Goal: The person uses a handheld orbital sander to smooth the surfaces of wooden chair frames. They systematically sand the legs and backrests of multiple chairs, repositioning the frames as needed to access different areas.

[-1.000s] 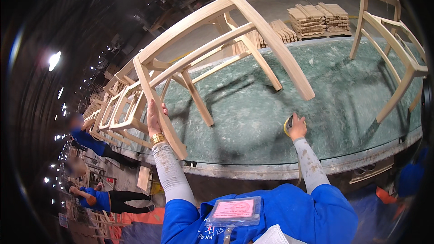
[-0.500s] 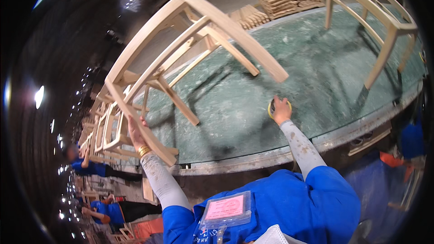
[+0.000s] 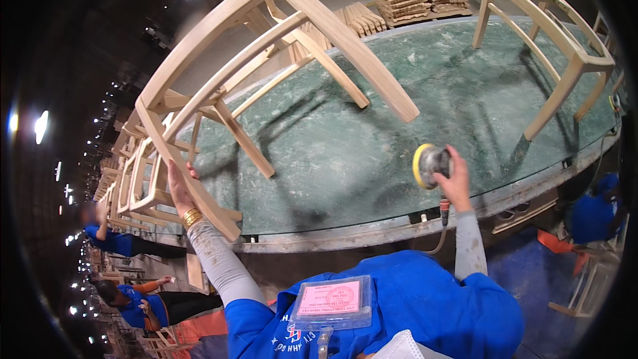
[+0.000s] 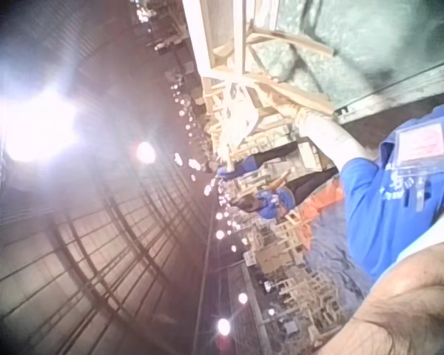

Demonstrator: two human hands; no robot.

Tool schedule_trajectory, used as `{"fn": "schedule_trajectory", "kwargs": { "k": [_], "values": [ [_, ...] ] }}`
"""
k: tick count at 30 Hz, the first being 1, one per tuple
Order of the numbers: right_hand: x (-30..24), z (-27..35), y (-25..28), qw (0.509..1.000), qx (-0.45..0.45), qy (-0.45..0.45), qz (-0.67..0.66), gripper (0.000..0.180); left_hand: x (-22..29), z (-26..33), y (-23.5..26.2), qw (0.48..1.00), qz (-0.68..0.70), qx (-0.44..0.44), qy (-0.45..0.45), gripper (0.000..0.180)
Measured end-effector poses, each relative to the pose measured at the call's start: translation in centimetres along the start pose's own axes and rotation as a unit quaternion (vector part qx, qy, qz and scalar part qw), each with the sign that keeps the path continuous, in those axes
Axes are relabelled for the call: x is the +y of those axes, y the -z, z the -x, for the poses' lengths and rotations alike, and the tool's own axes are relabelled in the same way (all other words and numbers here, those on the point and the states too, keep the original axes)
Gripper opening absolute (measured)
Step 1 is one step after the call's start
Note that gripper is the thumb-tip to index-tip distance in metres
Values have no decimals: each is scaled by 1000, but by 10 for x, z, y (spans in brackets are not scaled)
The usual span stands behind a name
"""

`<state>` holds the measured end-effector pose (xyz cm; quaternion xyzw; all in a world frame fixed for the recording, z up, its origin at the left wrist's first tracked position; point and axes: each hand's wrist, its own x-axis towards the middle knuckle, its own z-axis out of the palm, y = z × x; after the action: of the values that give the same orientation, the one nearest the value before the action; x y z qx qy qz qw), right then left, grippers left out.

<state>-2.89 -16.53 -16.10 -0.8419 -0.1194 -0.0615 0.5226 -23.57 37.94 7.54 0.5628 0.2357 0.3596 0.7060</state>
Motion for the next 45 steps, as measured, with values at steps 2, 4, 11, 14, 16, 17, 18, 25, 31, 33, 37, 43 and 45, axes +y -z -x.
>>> {"fn": "schedule_trajectory", "kwargs": {
  "k": [2,4,11,14,16,17,18,25,31,33,37,43,45],
  "values": [
    [-36,-8,40,993,64,59,-75,72,-3,-1,1,1000,-6,5,-13,42],
    [-88,-21,67,991,52,105,-70,70,-5,0,10,1000,-5,1,-18,41],
    [-159,-58,57,974,1,220,59,68,-4,-4,16,1000,-12,-12,-9,40],
    [-148,-55,57,970,-7,230,74,68,-7,1,14,999,-20,-17,-25,41],
    [-145,-52,59,974,-13,214,74,67,-9,3,11,999,-34,-17,-37,41],
    [-148,-53,60,975,-12,210,74,67,-9,4,12,999,-30,-15,-29,41],
    [-150,-53,60,975,-11,207,74,67,-7,5,13,999,-27,-13,-22,41],
    [-145,-53,68,974,-31,206,94,65,-10,3,20,1000,-8,-17,-20,39],
    [-154,-62,62,979,-28,195,54,65,-8,4,23,1000,1,-12,-13,41],
    [-143,-57,66,976,-19,197,89,65,-8,7,5,1000,-9,-9,-28,39],
    [-147,-52,63,978,-13,186,93,67,-12,17,6,999,8,13,-46,36],
    [-145,-26,70,977,-51,200,59,62,-16,19,7,998,-21,29,-51,36],
    [-137,-5,85,971,-113,196,70,67,-13,17,0,999,42,-11,-27,49]
  ]
}}
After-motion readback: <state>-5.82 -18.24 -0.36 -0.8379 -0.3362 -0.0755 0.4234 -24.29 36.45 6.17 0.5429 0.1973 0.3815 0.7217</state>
